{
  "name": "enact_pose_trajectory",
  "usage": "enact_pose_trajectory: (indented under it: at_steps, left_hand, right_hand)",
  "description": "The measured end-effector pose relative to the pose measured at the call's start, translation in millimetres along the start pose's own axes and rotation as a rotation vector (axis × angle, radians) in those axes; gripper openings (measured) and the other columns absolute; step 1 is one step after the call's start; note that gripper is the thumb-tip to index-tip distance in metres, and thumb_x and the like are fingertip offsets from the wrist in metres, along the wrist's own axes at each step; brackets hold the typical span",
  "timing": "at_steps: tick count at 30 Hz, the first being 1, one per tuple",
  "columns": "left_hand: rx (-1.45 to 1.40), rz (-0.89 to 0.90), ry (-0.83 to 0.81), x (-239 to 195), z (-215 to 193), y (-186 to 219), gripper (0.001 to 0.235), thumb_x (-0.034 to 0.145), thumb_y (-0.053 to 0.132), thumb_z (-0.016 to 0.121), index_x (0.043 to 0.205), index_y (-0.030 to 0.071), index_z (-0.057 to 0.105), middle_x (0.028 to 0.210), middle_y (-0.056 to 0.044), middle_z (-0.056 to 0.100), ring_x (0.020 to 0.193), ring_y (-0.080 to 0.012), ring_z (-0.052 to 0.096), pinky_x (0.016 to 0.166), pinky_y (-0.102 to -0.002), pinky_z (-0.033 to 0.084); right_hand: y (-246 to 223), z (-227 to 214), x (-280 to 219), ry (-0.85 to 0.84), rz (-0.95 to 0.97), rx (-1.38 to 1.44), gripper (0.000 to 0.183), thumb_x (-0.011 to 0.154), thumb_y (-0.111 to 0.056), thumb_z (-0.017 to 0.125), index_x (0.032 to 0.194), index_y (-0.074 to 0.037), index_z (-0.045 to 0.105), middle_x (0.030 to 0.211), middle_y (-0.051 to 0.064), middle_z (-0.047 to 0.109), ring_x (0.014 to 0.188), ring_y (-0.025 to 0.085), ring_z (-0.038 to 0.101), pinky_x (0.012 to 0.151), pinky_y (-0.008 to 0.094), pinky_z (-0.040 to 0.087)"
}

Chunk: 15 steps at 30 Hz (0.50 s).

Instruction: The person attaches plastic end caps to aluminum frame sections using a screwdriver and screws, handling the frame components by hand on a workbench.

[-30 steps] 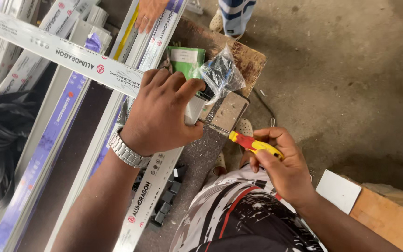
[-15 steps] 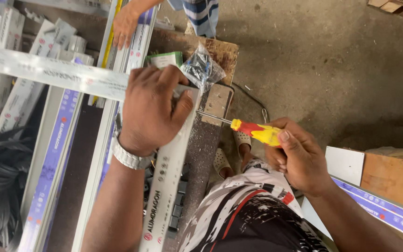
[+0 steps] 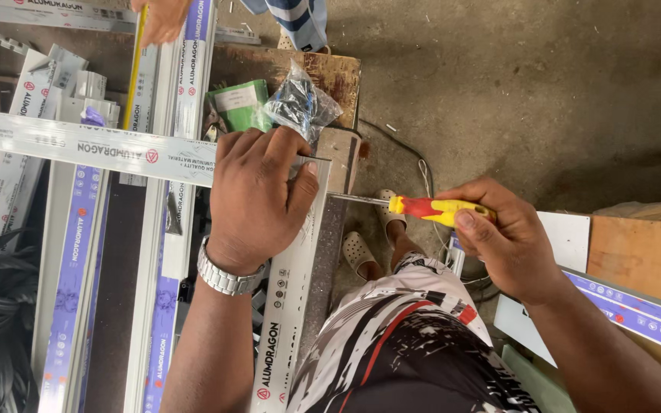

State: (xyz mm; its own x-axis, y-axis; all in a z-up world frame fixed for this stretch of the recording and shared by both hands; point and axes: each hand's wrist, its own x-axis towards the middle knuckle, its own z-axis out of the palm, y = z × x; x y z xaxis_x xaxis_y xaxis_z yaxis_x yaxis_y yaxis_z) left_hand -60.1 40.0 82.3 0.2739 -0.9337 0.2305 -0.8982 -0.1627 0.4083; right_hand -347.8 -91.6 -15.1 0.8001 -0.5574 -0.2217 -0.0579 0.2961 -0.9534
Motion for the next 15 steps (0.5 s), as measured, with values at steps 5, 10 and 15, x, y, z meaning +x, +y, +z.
enact_pose_trajectory:
  at_steps: [5,10,15]
  left_hand:
    - [0.019,0.006,0.015,-1.7,-5.5,-1.6,0.011,0.096,0.017,0.063,0.099,0.007,0.061,0.08,-0.009,0.064,0.082,-0.0315,0.06,0.091,-0.047,0.042]
    - [0.016,0.0,-0.021,1.0,-10.1,-1.9,0.01,0.095,0.016,0.063,0.1,0.007,0.06,0.083,-0.01,0.064,0.085,-0.0328,0.06,0.091,-0.047,0.042]
    - [-0.023,0.035,-0.144,5.9,-15.0,-3.3,0.031,0.073,0.009,0.057,0.104,0.003,0.059,0.088,-0.015,0.064,0.085,-0.0352,0.059,0.088,-0.048,0.042]
  right_hand:
    - [0.8,-12.6,6.6,-0.005,-0.074,0.15,0.028,0.11,-0.019,0.047,0.12,0.003,0.062,0.066,-0.003,0.047,0.056,0.003,0.039,0.052,0.023,0.037]
    - [1.6,-12.6,-1.4,-0.004,-0.126,0.14,0.03,0.11,-0.018,0.047,0.123,0.004,0.062,0.068,-0.003,0.047,0.059,0.004,0.039,0.055,0.023,0.037]
    - [-1.2,-14.4,-6.1,0.035,-0.128,0.087,0.032,0.11,-0.019,0.046,0.123,0.005,0.063,0.067,-0.003,0.046,0.06,0.004,0.038,0.055,0.023,0.035]
